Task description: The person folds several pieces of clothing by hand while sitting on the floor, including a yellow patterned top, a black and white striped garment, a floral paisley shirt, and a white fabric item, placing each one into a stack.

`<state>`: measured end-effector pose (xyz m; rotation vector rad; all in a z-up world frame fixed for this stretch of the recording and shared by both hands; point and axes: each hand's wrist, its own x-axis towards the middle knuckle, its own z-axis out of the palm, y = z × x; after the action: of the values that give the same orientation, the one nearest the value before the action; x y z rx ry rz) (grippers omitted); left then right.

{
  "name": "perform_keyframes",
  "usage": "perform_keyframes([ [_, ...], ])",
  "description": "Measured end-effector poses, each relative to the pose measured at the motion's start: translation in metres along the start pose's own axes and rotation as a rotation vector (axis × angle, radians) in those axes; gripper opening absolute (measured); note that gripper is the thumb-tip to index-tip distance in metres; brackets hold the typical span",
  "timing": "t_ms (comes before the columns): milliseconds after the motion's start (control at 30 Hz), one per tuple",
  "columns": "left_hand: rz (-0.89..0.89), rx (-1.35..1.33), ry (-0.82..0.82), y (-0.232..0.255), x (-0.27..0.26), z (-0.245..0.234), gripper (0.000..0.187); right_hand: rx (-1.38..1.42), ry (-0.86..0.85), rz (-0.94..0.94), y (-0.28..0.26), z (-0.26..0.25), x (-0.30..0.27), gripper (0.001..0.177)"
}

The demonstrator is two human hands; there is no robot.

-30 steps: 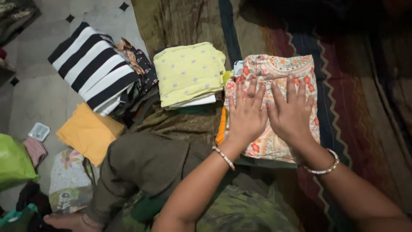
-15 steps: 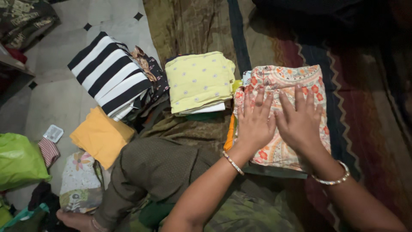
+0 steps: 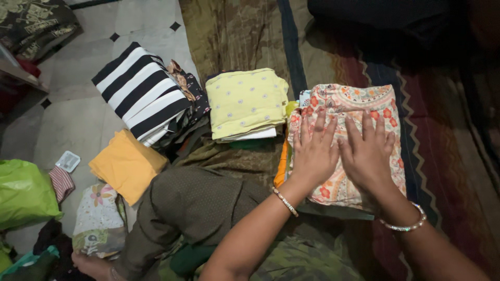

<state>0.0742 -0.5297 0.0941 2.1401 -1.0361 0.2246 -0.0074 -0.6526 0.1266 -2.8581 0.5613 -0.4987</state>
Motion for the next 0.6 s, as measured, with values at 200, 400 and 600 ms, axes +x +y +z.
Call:
perform_keyframes([
  [200, -0.052, -0.096, -0.084, 0.005, -0.001, -0.016, 0.066, 0.057, -0.050, 0.033, -0.003, -0.003, 0.006, 0.064],
  [400, -0.070, -0.124, 0.005, -0.002, -0.008, -0.035, 0.060, 0.077, 0.031, -0.092, -0.038, 0.009, 0.015, 0.061],
  [600, -0.166, -0.086, 0.032, -0.028, -0.024, -0.084, 0.060, 0.239, 0.073, -0.176, -0.093, 0.023, 0.018, 0.063],
])
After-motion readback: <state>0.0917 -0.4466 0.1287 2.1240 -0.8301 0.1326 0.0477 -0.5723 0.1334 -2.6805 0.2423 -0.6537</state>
